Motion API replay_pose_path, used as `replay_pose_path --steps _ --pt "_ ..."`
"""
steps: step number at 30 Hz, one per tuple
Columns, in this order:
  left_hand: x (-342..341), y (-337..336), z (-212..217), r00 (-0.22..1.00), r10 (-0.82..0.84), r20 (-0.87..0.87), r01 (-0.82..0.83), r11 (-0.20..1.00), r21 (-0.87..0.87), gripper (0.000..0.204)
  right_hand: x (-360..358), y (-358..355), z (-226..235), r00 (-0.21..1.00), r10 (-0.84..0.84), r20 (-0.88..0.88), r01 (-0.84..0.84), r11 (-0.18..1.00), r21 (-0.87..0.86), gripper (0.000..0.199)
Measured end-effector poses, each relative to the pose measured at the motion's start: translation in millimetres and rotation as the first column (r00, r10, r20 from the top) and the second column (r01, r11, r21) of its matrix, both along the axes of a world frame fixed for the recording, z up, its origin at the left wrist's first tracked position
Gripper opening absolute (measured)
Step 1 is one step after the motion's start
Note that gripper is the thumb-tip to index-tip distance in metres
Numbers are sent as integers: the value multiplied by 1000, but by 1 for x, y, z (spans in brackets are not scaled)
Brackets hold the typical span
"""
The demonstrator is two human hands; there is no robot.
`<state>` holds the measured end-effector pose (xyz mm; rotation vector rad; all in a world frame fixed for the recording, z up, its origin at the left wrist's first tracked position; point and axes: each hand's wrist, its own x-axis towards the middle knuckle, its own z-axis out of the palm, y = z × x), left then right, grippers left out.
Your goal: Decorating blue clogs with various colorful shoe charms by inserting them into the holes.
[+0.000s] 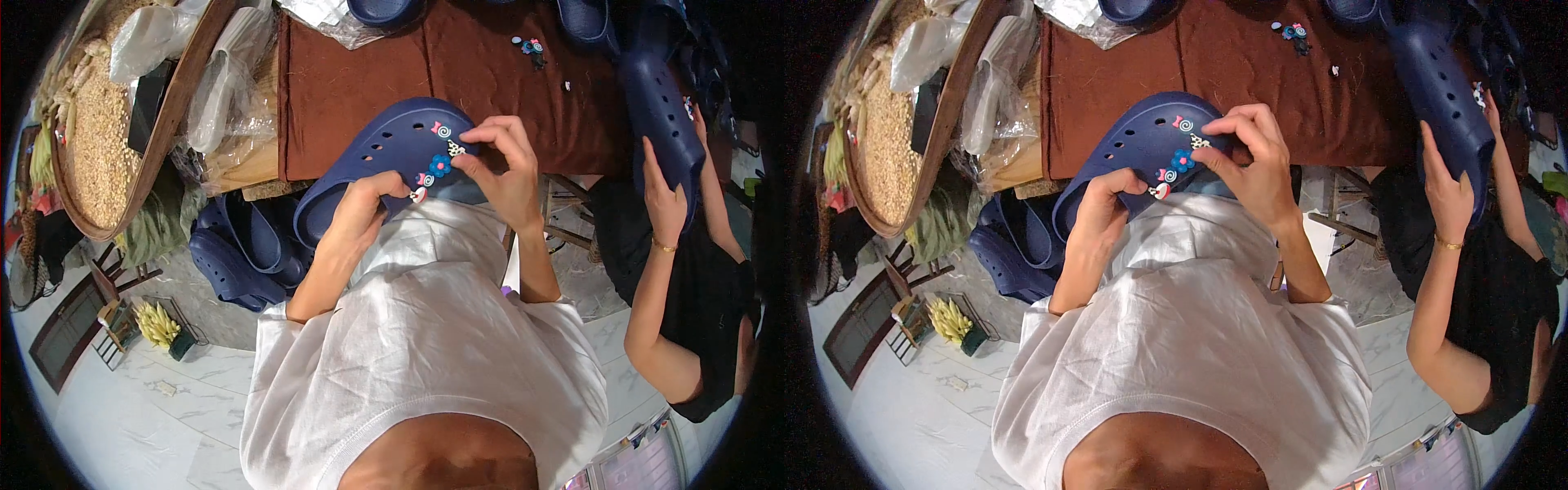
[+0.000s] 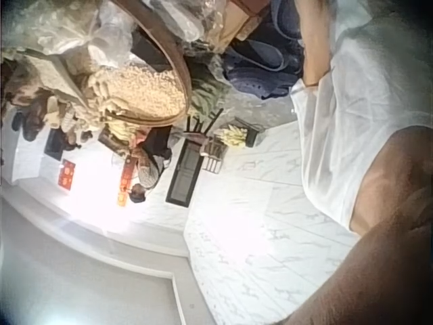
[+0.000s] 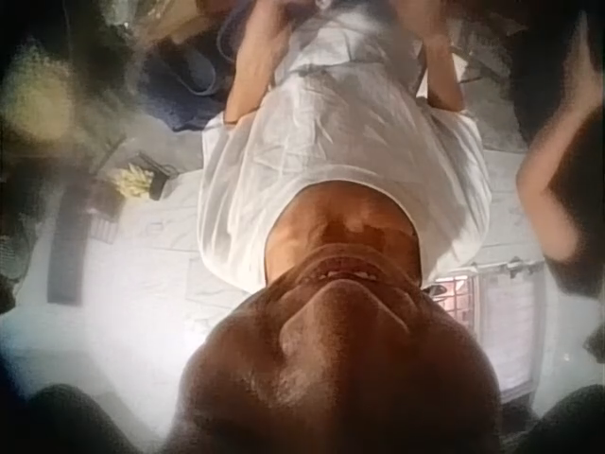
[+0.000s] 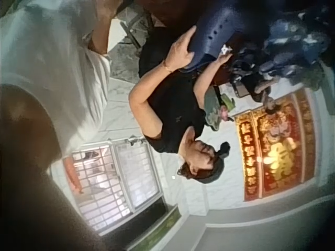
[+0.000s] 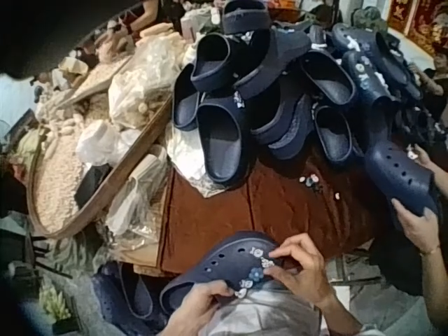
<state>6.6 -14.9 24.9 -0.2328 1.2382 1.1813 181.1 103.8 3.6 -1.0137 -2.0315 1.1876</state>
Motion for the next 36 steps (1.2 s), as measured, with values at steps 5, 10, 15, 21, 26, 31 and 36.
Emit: replay_pose_path --steps 5,10,15,21,26,31,36 --pt "6 1 6 999 -4 -43 6 998 62 9 -1 -4 -9 1000 10 23 -12 995 100 23" --pt "3 0 4 995 -56 -78 62 995 73 7 1 -2 -10 999 37 -2 -37 995 94 17" --pt "4 6 3 996 -58 -70 64 994 93 7 2 2 -11 999 43 -17 -40 990 137 17" --pt "7 7 -6 999 -3 -51 5 999 49 13 -3 4 -15 997 -37 -67 33 998 -61 26" --pt "12 6 -8 982 -65 -178 95 982 161 29 -13 13 -8 997 -71 -21 69 991 -112 38" --pt "15 5 -6 984 -51 -172 78 985 155 31 -16 17 -16 998 6 -55 -12 994 -110 37" --pt "11 5 -17 993 42 -106 -28 992 125 28 -22 12 -23 998 -51 21 49 996 76 36"
